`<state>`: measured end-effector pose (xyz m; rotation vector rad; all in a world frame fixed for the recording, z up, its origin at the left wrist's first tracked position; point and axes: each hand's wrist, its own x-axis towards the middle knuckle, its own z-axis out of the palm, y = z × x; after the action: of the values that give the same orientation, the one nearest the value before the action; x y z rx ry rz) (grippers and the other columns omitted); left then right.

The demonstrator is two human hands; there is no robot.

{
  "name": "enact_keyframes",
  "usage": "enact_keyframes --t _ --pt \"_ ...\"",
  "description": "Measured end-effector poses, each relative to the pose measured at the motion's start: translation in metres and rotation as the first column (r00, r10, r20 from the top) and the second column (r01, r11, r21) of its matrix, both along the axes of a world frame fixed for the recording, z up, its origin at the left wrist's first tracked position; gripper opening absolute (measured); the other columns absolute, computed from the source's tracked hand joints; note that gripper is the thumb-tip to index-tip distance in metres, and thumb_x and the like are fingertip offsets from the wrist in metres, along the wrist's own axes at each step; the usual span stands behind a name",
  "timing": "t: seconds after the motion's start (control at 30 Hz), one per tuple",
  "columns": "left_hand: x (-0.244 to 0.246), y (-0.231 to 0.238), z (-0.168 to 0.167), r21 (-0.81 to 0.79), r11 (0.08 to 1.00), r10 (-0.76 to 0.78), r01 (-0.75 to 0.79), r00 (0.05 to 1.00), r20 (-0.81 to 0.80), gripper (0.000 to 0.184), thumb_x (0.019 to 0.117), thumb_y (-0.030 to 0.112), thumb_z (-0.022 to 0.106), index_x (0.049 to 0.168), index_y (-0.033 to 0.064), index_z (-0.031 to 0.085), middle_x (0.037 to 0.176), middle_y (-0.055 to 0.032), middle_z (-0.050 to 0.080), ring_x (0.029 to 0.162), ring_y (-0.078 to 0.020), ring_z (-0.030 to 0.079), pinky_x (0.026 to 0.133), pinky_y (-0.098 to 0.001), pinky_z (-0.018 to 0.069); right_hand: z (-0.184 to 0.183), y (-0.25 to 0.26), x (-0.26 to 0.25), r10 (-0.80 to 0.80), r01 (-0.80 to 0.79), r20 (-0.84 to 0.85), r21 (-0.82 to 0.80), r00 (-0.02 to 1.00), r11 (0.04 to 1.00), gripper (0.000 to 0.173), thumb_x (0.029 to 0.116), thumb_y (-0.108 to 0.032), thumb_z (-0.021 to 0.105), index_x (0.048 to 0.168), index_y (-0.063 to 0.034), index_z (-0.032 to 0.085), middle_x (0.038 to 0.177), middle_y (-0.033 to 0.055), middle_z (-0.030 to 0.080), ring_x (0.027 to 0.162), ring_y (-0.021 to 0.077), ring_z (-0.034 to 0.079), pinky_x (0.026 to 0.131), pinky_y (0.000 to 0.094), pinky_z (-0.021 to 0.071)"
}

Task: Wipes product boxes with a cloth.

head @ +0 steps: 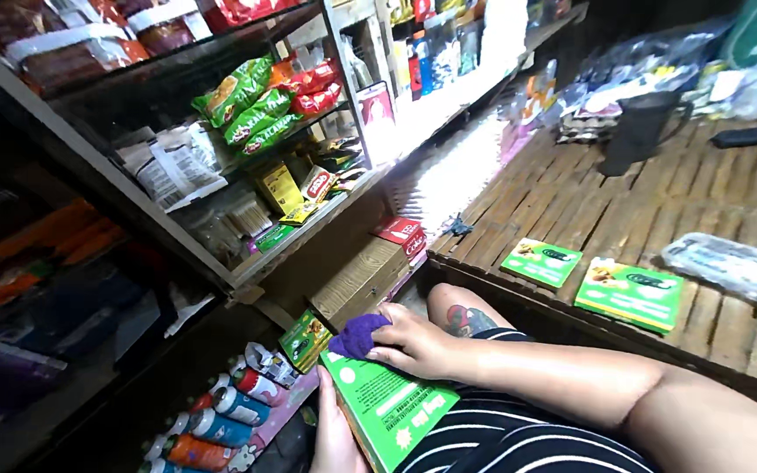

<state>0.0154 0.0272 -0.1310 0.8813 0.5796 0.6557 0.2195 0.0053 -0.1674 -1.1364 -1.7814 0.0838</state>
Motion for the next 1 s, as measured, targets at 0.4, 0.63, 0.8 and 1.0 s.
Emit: enact_keyframes --t 0.4,0.63,0.8,1.0 --pt "-0.001 -0.001 -0.002 0.007 0.997 0.073 -0.072 0.991 -0.115 0.075 0.1064 0.047 -0.002 0.106 0.0092 0.062 0.092 -0.0094 0.074 0.089 -0.0210 0.073 0.079 -0.0416 0.0620 0.016 -0.007 -0.028 0.176 -0.195 0.154 0.117 0.972 0.974 0.023 0.1029 -0.021 0.056 0.105 -0.0045 0.073 0.121 0.0207 0.064 0.119 0.0348 0.059 0.103 0.0473 0.0486" --pt "-0.001 0.006 -0.002 0.115 0.992 -0.036 0.041 0.998 -0.047 0.080 0.0999 0.069 0.012 0.139 0.0099 0.049 0.121 -0.0120 0.069 0.113 -0.0233 0.068 0.096 -0.0453 0.0578 0.024 0.008 -0.031 -0.021 0.020 0.052 0.019 0.998 1.000 0.033 0.1067 -0.027 0.048 0.119 -0.0037 0.069 0.129 0.0234 0.060 0.127 0.0374 0.055 0.107 0.0518 0.0456" --pt "-0.003 0.004 -0.004 0.109 0.992 0.081 -0.070 0.991 -0.104 0.066 0.1085 0.046 0.004 0.120 0.0079 0.056 0.102 -0.0095 0.071 0.099 -0.0199 0.070 0.087 -0.0405 0.0594 0.008 -0.008 -0.048 -0.010 -0.007 0.102 0.165 0.995 0.986 0.025 0.1052 -0.026 0.050 0.104 -0.0093 0.070 0.127 0.0187 0.063 0.125 0.0341 0.057 0.103 0.0503 0.0474" --pt "-0.007 0.002 -0.008 0.046 0.990 0.141 -0.136 0.981 -0.135 0.055 0.1102 0.033 0.008 0.109 0.0087 0.057 0.092 -0.0071 0.071 0.090 -0.0164 0.071 0.081 -0.0356 0.0599 0.002 -0.016 -0.049 0.069 -0.092 0.125 0.182 0.990 0.979 0.026 0.1056 -0.027 0.049 0.102 -0.0109 0.069 0.125 0.0172 0.063 0.124 0.0318 0.057 0.102 0.0468 0.0464"
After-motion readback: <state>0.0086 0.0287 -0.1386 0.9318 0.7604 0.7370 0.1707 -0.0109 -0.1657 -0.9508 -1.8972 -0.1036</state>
